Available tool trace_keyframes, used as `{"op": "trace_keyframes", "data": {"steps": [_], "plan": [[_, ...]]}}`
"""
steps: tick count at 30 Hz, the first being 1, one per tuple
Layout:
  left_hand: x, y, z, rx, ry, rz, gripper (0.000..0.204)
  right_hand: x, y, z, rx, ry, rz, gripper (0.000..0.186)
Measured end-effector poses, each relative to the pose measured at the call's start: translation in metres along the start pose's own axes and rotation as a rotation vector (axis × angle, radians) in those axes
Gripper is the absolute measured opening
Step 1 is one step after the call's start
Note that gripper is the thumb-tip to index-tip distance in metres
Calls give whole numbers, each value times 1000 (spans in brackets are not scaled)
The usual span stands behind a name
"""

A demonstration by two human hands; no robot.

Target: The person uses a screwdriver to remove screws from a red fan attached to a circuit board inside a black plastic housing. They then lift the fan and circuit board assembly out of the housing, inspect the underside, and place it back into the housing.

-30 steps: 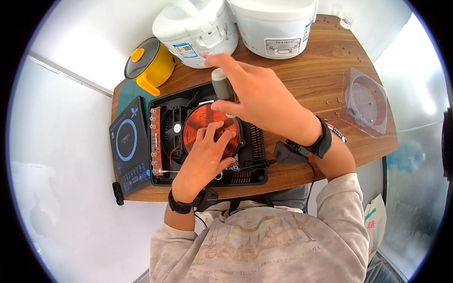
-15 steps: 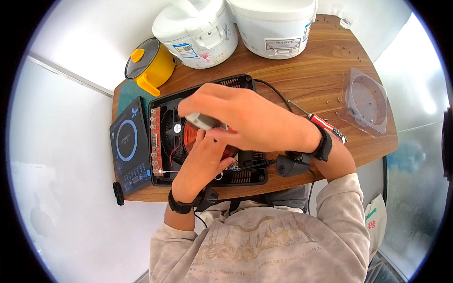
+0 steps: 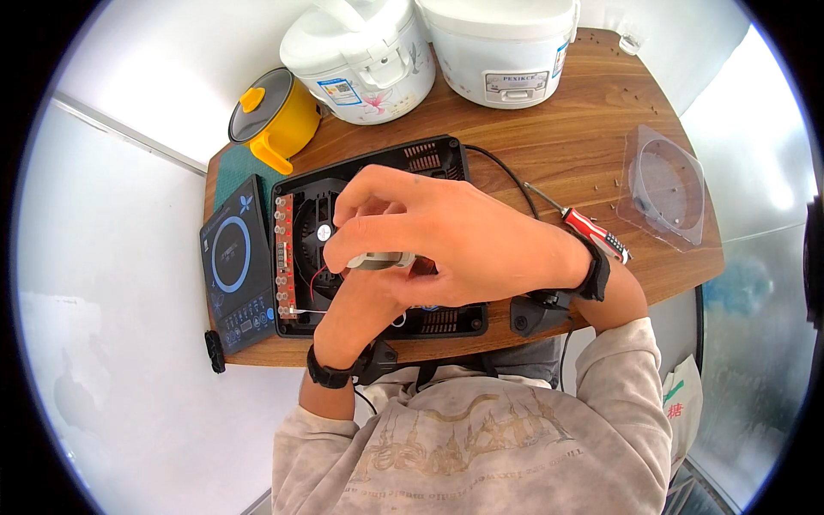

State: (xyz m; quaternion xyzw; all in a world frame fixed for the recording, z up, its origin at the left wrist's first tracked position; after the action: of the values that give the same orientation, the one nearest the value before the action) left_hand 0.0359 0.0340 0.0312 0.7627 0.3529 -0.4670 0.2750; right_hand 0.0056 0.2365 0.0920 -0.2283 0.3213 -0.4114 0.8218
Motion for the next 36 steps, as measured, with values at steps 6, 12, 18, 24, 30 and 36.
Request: {"op": "trace_keyframes", "data": {"steps": [6,12,18,24,30,36], "plan": [[10,-2,5,200,-102,-162,26,-3,-1,1,1,-9,-23,34],[8,-6,5,187,-110,-131,27,-7,-2,5,81,36,-28,36],[5,-7,1,93,15,-66,31,-4,-1,1,-7,53,-54,37],[2,-4,1,105,-128,-45,56,-12,0,4,84,219,-53,39],[-1,-10,-4,-16,-168,-43,79,-41,5,21,135,470,-307,39],[-2,-7,-2,3,-228,-35,83,-53,26,28,324,593,-484,41]]}}
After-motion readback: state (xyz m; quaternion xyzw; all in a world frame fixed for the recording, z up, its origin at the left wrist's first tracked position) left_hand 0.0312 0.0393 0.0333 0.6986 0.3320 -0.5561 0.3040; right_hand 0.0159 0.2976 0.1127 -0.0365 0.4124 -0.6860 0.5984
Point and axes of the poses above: each hand's wrist, its own y-axis away from the middle knuckle, its own x-axis out of the palm, z = x × y, the point moved 1 cm from there along -y, towards the middle knuckle, and after that the axes turned 4 degrees about -y, right-handed, at the moved point
